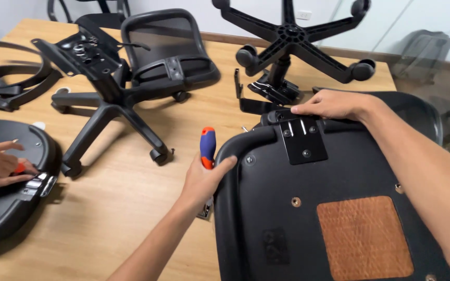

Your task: The person assembles an office chair on a wooden table, using a screwdriver to drive screws that fasten the armrests to the underside of the seat. They align each armrest against the seat mounting points, hold it in place, and tighten the screws, repositioning the seat between sides.

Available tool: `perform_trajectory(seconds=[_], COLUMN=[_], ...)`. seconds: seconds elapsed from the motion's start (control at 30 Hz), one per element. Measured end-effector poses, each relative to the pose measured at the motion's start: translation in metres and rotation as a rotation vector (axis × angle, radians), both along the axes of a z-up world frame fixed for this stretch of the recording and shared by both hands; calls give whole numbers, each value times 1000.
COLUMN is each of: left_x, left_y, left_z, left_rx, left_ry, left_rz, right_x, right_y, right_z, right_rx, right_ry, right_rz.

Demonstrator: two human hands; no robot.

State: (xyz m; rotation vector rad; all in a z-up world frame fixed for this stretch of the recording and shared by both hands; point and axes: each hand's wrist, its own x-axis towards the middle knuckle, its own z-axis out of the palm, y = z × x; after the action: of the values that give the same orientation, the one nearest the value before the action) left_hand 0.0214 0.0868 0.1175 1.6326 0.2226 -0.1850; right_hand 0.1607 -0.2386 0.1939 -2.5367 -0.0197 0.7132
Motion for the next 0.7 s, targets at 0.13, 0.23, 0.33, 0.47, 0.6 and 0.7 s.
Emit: perform_trajectory(seconds=[0.13,0.23,0.33,0.47,0.6,0.7], left_x=[31,58,86,106,118,124], left_y=[-14,-21,-30,-48,-77,-102], left_z=[11,26,28,50,55,56], left_rx=[-132,1,129,363,405,395], left_ry=[-68,-32,-135,-53,28,60], left_rz=[-104,-205,-333,-449,-561,-623], right_x=[-13,-17,-39,-70,-99,-112], right_y=[-29,-58,-74,-94,-96,-115], right_z=[11,3,-9,-34,-20,-21], right_rx=[29,-23,66,268,242,251], right_ry=[-1,-62,-35,-53,-2,-5], right_rz=[-127,-175,-305,-400,-580,-668])
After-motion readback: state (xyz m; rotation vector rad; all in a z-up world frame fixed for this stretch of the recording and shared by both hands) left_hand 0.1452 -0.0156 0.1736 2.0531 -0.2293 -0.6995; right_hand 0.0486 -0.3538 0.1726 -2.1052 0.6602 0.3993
